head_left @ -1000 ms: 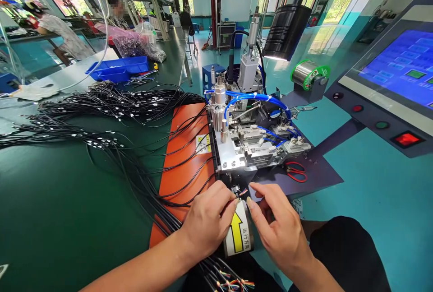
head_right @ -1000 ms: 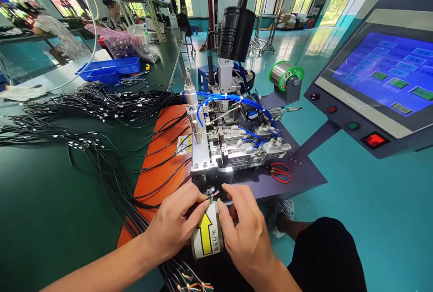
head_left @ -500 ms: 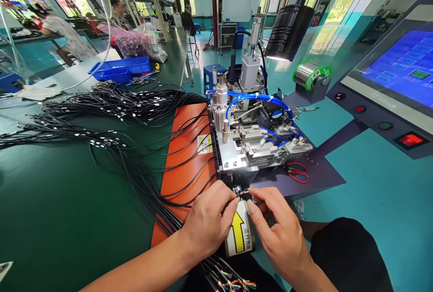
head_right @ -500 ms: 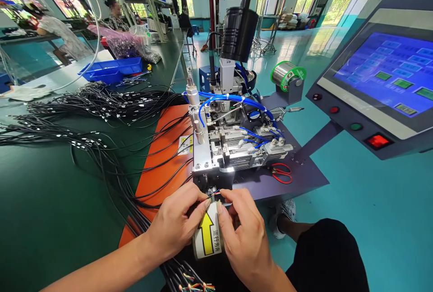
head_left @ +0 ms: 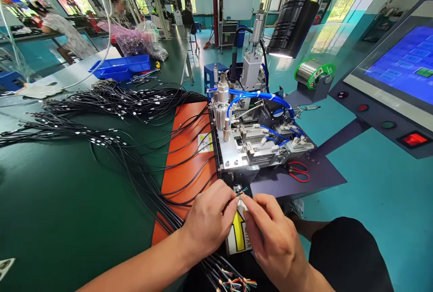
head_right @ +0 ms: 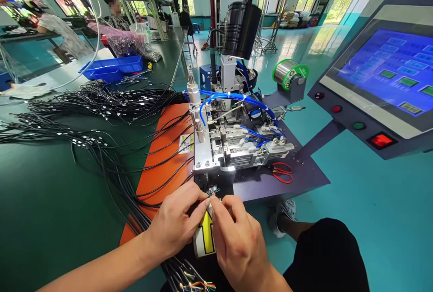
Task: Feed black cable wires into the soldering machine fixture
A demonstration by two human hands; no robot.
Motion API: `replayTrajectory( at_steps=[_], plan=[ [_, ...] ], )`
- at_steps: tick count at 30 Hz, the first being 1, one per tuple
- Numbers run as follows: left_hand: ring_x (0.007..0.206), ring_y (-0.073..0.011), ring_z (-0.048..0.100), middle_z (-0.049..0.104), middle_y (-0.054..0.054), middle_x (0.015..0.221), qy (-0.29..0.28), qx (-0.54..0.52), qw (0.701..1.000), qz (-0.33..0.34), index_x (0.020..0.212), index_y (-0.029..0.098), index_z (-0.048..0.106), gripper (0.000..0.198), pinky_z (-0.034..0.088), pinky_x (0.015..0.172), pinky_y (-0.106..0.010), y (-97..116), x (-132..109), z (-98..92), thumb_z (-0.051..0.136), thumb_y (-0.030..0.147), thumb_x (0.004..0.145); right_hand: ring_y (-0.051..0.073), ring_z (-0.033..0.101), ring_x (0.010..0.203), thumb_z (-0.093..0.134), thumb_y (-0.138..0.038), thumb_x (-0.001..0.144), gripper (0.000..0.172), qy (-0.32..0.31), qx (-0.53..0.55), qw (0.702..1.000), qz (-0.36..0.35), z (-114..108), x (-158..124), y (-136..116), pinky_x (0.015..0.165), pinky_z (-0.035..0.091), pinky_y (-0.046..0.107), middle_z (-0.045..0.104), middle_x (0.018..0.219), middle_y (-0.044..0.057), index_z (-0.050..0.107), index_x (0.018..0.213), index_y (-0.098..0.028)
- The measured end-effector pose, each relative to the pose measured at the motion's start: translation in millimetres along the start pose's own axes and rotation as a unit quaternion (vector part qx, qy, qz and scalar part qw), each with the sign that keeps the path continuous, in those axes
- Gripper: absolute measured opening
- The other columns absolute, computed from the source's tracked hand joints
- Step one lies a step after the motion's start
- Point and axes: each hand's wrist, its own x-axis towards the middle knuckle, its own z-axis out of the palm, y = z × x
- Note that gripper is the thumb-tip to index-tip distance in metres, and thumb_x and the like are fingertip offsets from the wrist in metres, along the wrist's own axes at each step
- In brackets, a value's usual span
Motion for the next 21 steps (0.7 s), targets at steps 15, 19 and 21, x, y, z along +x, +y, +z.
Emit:
replayTrajectory(
  at_steps=[15, 19, 21],
  plan=[
    [0.071, -0.016, 0.055, 0.057, -0.003, 0.082, -0.002, 0.025, 1.0, 0.002, 0.082, 0.018, 0.058, 0.013, 0.044, 0.062, -0.026, 0.2, 0.1, -0.6, 0.052, 0.016, 0.093, 0.01, 0.031, 0.053, 0.057, -0.056, 0.093, 0.04, -0.059, 0.36, 0.855, 0.368, -10.9, 30.3, 7.1, 0.048, 0.025, 0.023, 0.041, 0.056, -0.006, 0.063, 0.085, -0.017],
    [0.071, -0.0161, 0.055, 0.057, -0.004, 0.082, -0.009, 0.022, 1.0, 0.0, 0.082, 0.019, 0.058, 0.014, 0.044, 0.063, -0.026, 1.2, -0.1, -1.7, 0.051, 0.016, 0.093, 0.01, 0.03, 0.053, 0.059, -0.056, 0.092, 0.04, -0.069, 0.365, 0.854, 0.364, -9.8, 34.9, 6.1, 0.049, 0.024, 0.023, 0.04, 0.057, -0.007, 0.061, 0.083, -0.017],
    [0.071, -0.0161, 0.055, 0.058, -0.004, 0.082, -0.012, 0.02, 1.0, -0.002, 0.082, 0.019, 0.059, 0.014, 0.044, 0.063, -0.026, 0.9, 0.1, -1.8, 0.051, 0.016, 0.093, 0.01, 0.03, 0.054, 0.06, -0.056, 0.091, 0.04, -0.073, 0.364, 0.857, 0.358, -9.4, 36.1, 7.7, 0.049, 0.024, 0.023, 0.039, 0.057, -0.007, 0.061, 0.082, -0.017]
  ],
)
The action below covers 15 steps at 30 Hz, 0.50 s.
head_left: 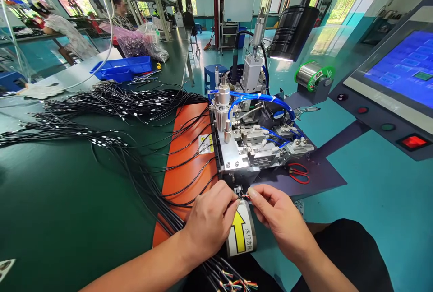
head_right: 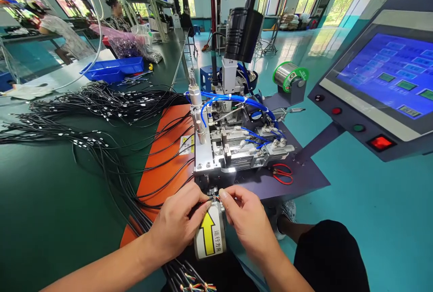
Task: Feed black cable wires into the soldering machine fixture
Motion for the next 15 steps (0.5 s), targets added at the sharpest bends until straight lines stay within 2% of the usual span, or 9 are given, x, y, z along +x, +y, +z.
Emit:
replayTrajectory(
  at_steps=[4, 7, 12, 15],
  plan=[
    [0.07, -0.0158, 0.054, 0.057, -0.004, 0.082, -0.004, -0.005, 1.0, -0.001, 0.083, 0.018, 0.063, 0.016, 0.044, 0.062, -0.026, -1.6, 0.0, 0.0, 0.052, 0.017, 0.095, 0.01, 0.03, 0.054, 0.06, -0.055, 0.091, 0.039, -0.001, -0.014, 1.0, -0.015, -2.0, 3.9, 2.7, 0.049, 0.025, 0.023, 0.038, 0.057, -0.007, 0.06, 0.079, -0.018],
    [0.072, -0.0158, 0.054, 0.057, -0.004, 0.085, -0.011, -0.024, 1.0, 0.003, 0.094, 0.018, 0.067, 0.016, 0.045, 0.063, -0.025, -2.8, -0.6, -2.6, 0.051, 0.017, 0.096, 0.011, 0.032, 0.056, 0.06, -0.054, 0.092, 0.037, 0.013, -0.03, 0.999, -0.035, -1.4, 7.3, 4.9, 0.05, 0.027, 0.022, 0.041, 0.061, -0.006, 0.061, 0.08, -0.018],
    [0.08, -0.0161, 0.057, 0.057, -0.006, 0.092, -0.037, -0.066, 0.997, 0.005, 0.11, 0.02, 0.067, 0.026, 0.049, 0.07, -0.026, -4.7, -2.2, -11.3, 0.045, 0.012, 0.097, 0.013, 0.046, 0.064, 0.057, -0.053, 0.093, 0.037, 0.024, -0.048, 0.997, -0.052, 3.7, 13.2, 9.0, 0.057, 0.037, 0.023, 0.056, 0.072, -0.001, 0.064, 0.086, -0.017],
    [0.082, -0.0167, 0.058, 0.059, -0.006, 0.094, -0.023, -0.069, 0.997, 0.016, 0.114, 0.019, 0.066, 0.029, 0.051, 0.071, -0.026, -7.3, -2.7, -12.3, 0.045, 0.01, 0.097, 0.015, 0.052, 0.07, 0.055, -0.051, 0.095, 0.035, 0.023, -0.051, 0.997, -0.061, 5.9, 16.5, 12.5, 0.064, 0.042, 0.025, 0.061, 0.078, 0.001, 0.063, 0.087, -0.018]
  ],
)
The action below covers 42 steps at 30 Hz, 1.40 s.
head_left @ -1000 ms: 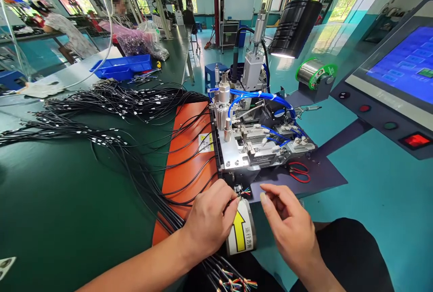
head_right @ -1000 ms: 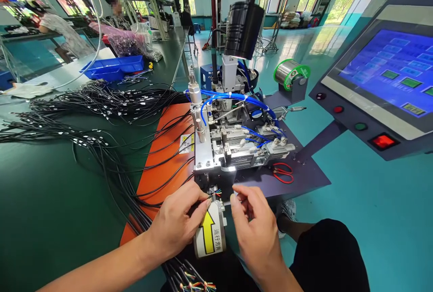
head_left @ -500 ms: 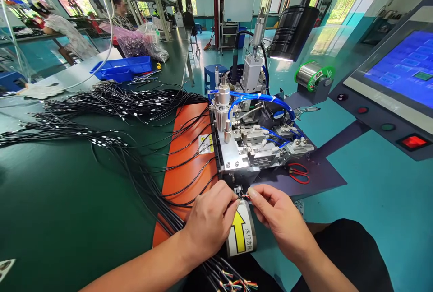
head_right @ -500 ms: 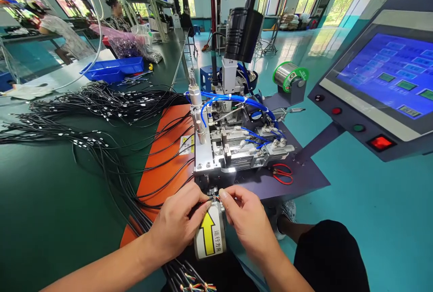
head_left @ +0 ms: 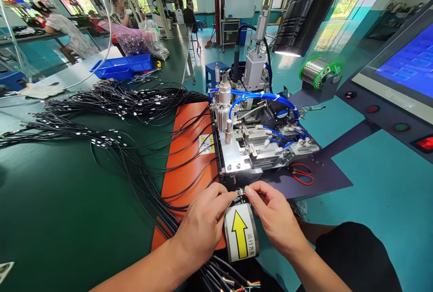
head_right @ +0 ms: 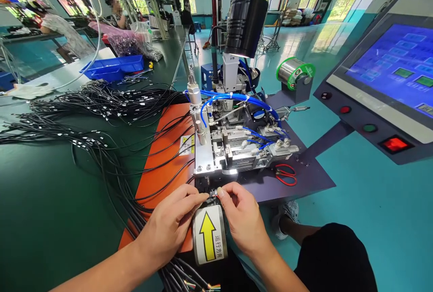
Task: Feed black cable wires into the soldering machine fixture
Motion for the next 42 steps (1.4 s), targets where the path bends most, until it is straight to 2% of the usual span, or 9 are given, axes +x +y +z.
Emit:
replayTrajectory(
  at_steps=[6, 13, 42],
  plan=[
    [0.085, -0.0196, 0.059, 0.063, -0.009, 0.094, 0.034, 0.048, 0.998, 0.034, 0.107, 0.015, 0.068, 0.024, 0.053, 0.074, -0.031, -4.7, 3.6, 6.0, 0.048, 0.01, 0.096, 0.016, 0.051, 0.071, 0.054, -0.051, 0.096, 0.034, 0.009, -0.011, 1.0, -0.002, 0.8, 5.2, 5.9, 0.064, 0.042, 0.026, 0.061, 0.08, 0.001, 0.062, 0.087, -0.019],
    [0.082, -0.0195, 0.059, 0.063, -0.008, 0.091, 0.047, 0.062, 0.996, 0.044, 0.102, 0.015, 0.068, 0.022, 0.054, 0.072, -0.032, -6.6, 7.4, 9.1, 0.047, 0.012, 0.097, 0.017, 0.053, 0.072, 0.052, -0.053, 0.096, 0.035, 0.016, -0.029, 0.999, 0.005, 1.8, 7.5, 9.2, 0.065, 0.042, 0.027, 0.062, 0.08, 0.001, 0.062, 0.088, -0.019],
    [0.079, -0.0215, 0.055, 0.061, -0.008, 0.087, 0.03, 0.09, 0.995, 0.027, 0.099, 0.013, 0.068, 0.022, 0.052, 0.069, -0.034, -5.7, 9.9, 9.8, 0.047, 0.009, 0.095, 0.015, 0.053, 0.068, 0.051, -0.053, 0.096, 0.034, 0.054, -0.067, 0.996, 0.017, 7.8, 7.2, 11.8, 0.061, 0.04, 0.025, 0.059, 0.076, -0.002, 0.061, 0.087, -0.022]
  ],
)
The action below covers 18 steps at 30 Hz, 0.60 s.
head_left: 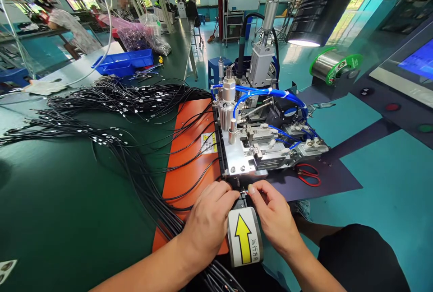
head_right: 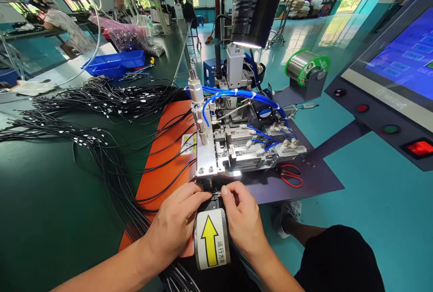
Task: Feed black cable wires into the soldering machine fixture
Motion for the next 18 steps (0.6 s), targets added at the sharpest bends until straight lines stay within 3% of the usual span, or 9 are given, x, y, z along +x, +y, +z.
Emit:
replayTrajectory(
  at_steps=[5, 12, 18],
  plan=[
    [0.079, -0.0211, 0.055, 0.061, -0.007, 0.086, 0.003, 0.004, 1.0, 0.001, 0.097, 0.014, 0.067, 0.022, 0.051, 0.069, -0.033, 0.0, 0.0, 0.4, 0.046, 0.009, 0.096, 0.015, 0.052, 0.067, 0.049, -0.05, 0.098, 0.032, 0.013, -0.029, 0.999, -0.016, 1.0, -1.0, 1.2, 0.06, 0.04, 0.025, 0.057, 0.074, -0.003, 0.06, 0.087, -0.023],
    [0.079, -0.021, 0.055, 0.061, -0.006, 0.085, 0.0, 0.008, 1.0, 0.002, 0.097, 0.015, 0.066, 0.023, 0.051, 0.069, -0.033, 1.2, 0.8, 1.1, 0.044, 0.01, 0.097, 0.016, 0.053, 0.075, 0.047, -0.04, 0.101, 0.027, 0.042, -0.076, 0.988, -0.126, 1.4, -2.0, 1.5, 0.069, 0.042, 0.027, 0.056, 0.082, -0.001, 0.058, 0.085, -0.022],
    [0.079, -0.0206, 0.054, 0.06, -0.006, 0.085, 0.002, 0.012, 1.0, 0.005, 0.095, 0.015, 0.066, 0.024, 0.05, 0.07, -0.033, 0.7, 0.4, 0.3, 0.042, 0.009, 0.097, 0.017, 0.053, 0.075, 0.046, -0.04, 0.102, 0.028, 0.043, -0.09, 0.988, -0.122, 0.2, -3.0, 1.6, 0.069, 0.041, 0.028, 0.056, 0.081, 0.0, 0.057, 0.084, -0.023]
  ],
)
